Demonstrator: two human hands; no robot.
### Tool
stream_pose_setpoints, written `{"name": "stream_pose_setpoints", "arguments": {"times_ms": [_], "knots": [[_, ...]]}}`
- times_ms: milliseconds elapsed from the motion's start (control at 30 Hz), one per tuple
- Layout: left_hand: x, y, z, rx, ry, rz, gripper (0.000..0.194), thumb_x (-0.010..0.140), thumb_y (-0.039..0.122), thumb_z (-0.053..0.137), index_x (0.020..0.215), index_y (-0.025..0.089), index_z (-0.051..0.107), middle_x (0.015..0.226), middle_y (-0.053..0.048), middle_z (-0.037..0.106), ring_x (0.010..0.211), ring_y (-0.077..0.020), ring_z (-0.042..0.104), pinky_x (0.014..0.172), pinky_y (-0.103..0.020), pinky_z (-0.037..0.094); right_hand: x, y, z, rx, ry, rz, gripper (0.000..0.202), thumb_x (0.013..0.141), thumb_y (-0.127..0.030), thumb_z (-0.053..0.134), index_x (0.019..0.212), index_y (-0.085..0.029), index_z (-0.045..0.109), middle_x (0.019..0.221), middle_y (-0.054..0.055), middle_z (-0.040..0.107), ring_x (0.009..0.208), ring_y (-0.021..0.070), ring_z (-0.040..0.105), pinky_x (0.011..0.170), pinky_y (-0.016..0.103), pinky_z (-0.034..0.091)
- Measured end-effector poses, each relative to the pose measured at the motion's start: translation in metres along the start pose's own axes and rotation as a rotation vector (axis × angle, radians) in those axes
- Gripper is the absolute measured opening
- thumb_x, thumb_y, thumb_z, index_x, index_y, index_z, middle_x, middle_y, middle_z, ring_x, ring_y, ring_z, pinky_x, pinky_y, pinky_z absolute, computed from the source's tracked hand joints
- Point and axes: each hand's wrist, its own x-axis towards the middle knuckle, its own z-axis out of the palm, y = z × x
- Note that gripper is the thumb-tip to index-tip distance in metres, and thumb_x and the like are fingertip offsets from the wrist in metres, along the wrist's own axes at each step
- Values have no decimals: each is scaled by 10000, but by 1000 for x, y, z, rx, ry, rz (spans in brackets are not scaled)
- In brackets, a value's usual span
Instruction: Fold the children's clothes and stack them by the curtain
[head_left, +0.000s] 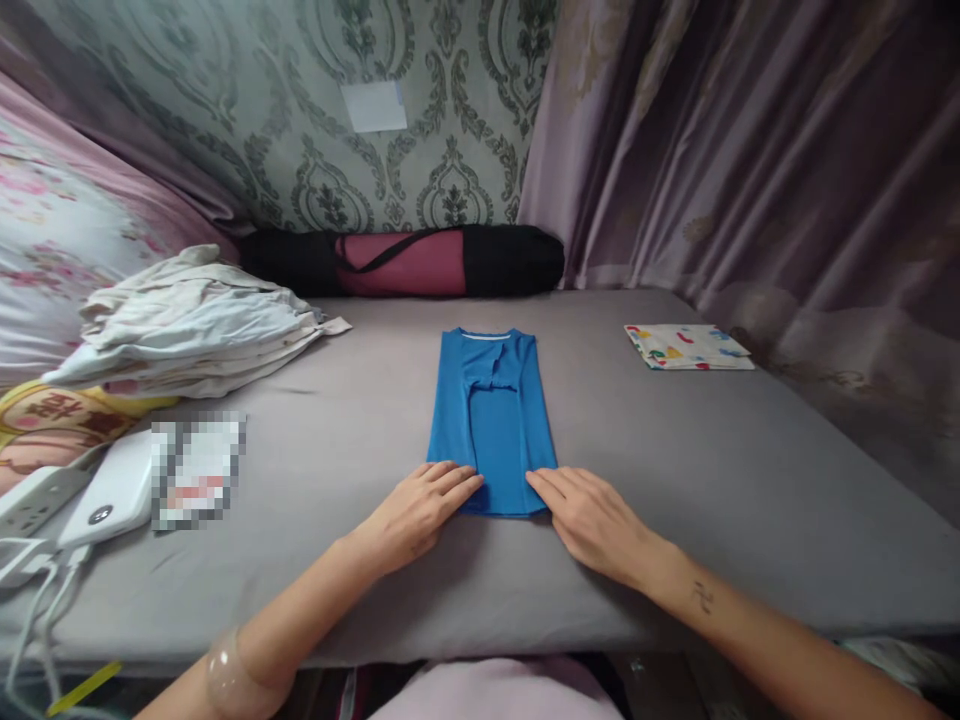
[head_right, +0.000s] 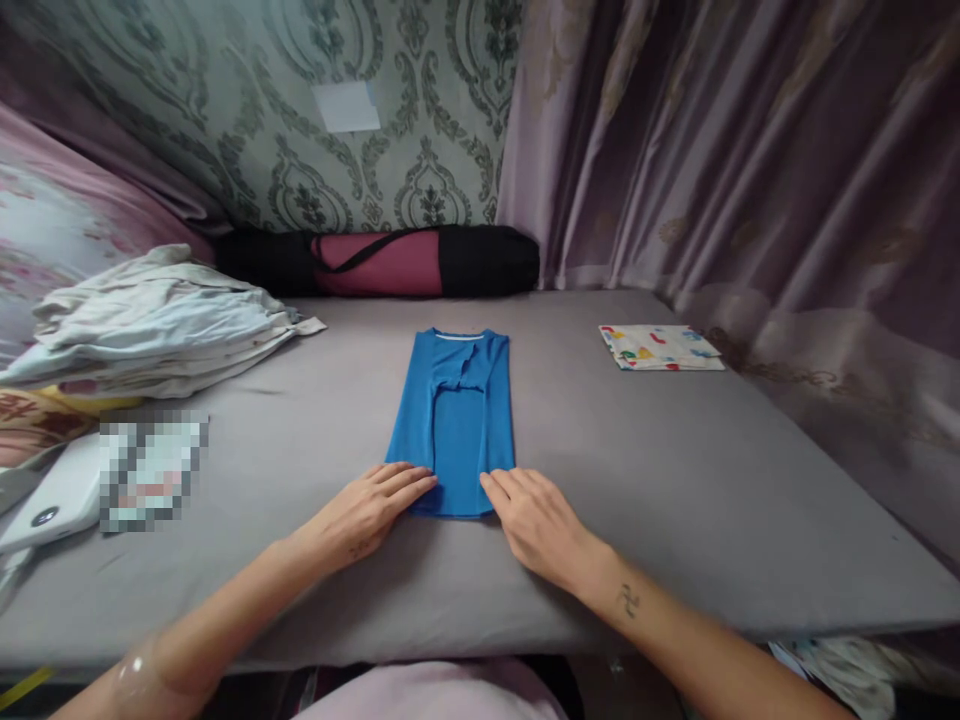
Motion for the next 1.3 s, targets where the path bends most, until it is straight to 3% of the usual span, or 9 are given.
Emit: {"name": "stream_pose_setpoints", "arguments": {"times_ms": [100, 167, 267, 367, 567, 767, 967, 1100, 1300], "knots": [[-2, -7, 4, -34, 84, -85, 690, 771, 39, 433, 1439, 182, 343, 1471, -115, 423, 1340, -245, 403, 1116, -445, 332, 10, 12, -4, 92, 14, 18, 504, 820, -104, 460, 1317, -148, 532, 1258, 134, 605, 1136, 259, 567, 977, 445, 461], [-5, -14, 2, -79, 83, -95, 733, 737, 53, 457, 1445, 200, 337, 1486, -99, 407, 1375, -249, 359, 1149, -479, 278, 15, 21, -5, 172, 11, -20, 564, 768, -109, 501, 1329, -162, 525, 1359, 130, 533, 1251, 268, 486, 1052, 467, 398], [-6, -27, -6, -172, 2, -35, 753, 739, 96, 487, 1459, 237, 316, 1512, -61, 371, 1412, -238, 300, 1177, -497, 208, 18, 34, -4, 273, -58, -92, 708, 719, -113, 515, 1420, -168, 428, 1532, 105, 322, 1414, 253, 272, 1158, 477, 248], [-2, -38, -16, -243, -96, 22, 724, 768, 148, 524, 1459, 242, 328, 1534, -60, 326, 1428, -235, 263, 1185, -495, 177, 20, 44, -1, 354, -171, -99, 781, 729, -136, 519, 1484, -163, 323, 1565, 85, 237, 1441, 219, 202, 1187, 441, 194], [9, -53, -22, -353, -157, 78, 580, 847, 178, 511, 1412, 266, 416, 1494, -40, 403, 1405, -223, 317, 1183, -481, 187, 26, 52, -3, 457, -231, -72, 685, 797, -135, 476, 1470, -189, 362, 1531, 52, 323, 1423, 191, 257, 1189, 424, 206], [19, -61, -32, -572, -24, 42, 368, 955, 264, 423, 1302, 241, 544, 1326, -74, 584, 1253, -215, 513, 1132, -427, 304, 36, 61, -16, 619, -242, -4, 596, 844, -120, 424, 1432, -220, 431, 1474, 33, 431, 1379, 193, 355, 1170, 425, 249], [42, -73, -48, -712, 100, -107, 336, 958, 366, 419, 1099, 173, 656, 1107, -93, 615, 975, -182, 589, 877, -290, 467, 61, 80, -28, 752, -103, 73, 390, 900, -181, 424, 1247, -217, 599, 1265, 52, 621, 1166, 199, 553, 1037, 381, 399], [63, -97, -33, -759, 167, -244, 358, 920, 437, 452, 969, 147, 657, 913, -54, 614, 813, -162, 560, 735, -261, 464, 85, 98, -16, 783, -51, 233, 282, 901, -269, 459, 1083, -174, 653, 963, 41, 699, 886, 185, 621, 821, 315, 491], [74, -120, 9, -705, 307, -608, 530, 805, 441, 580, 1233, 135, 516, 747, -5, 572, 653, -148, 527, 615, -265, 439, 101, 112, 23, 755, 63, 508, 409, 832, -265, 545, 1217, -127, 547, 798, 30, 664, 672, 143, 598, 654, 263, 471]]}}
